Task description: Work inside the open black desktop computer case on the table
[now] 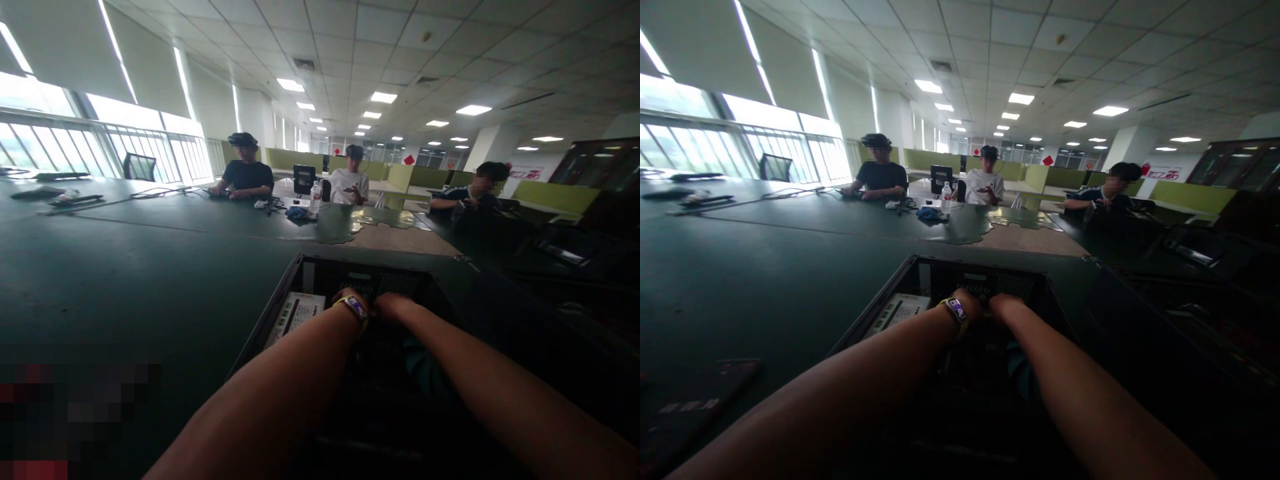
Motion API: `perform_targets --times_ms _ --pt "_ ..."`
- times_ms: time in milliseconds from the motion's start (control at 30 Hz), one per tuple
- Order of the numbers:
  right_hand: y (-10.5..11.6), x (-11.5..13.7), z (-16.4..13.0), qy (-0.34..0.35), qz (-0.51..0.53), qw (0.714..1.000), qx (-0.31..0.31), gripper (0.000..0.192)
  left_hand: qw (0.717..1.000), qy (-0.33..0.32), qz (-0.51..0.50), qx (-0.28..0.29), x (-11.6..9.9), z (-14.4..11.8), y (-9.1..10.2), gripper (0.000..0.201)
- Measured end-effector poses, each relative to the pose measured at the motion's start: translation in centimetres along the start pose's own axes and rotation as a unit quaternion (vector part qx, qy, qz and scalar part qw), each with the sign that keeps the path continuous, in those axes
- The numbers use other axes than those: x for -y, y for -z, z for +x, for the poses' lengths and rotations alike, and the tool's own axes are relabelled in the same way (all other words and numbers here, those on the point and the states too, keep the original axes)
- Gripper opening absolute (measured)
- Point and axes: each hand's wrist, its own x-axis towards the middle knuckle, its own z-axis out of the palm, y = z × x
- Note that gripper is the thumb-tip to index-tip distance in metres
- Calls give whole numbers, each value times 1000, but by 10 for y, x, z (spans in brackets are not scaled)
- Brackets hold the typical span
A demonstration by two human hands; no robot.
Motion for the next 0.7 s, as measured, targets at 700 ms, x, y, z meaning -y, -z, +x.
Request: perform_targets --times_ms 700 --pt "1 0 -2 -45 32 998 -3 41 998 -16 53 16 1 -7 3 30"
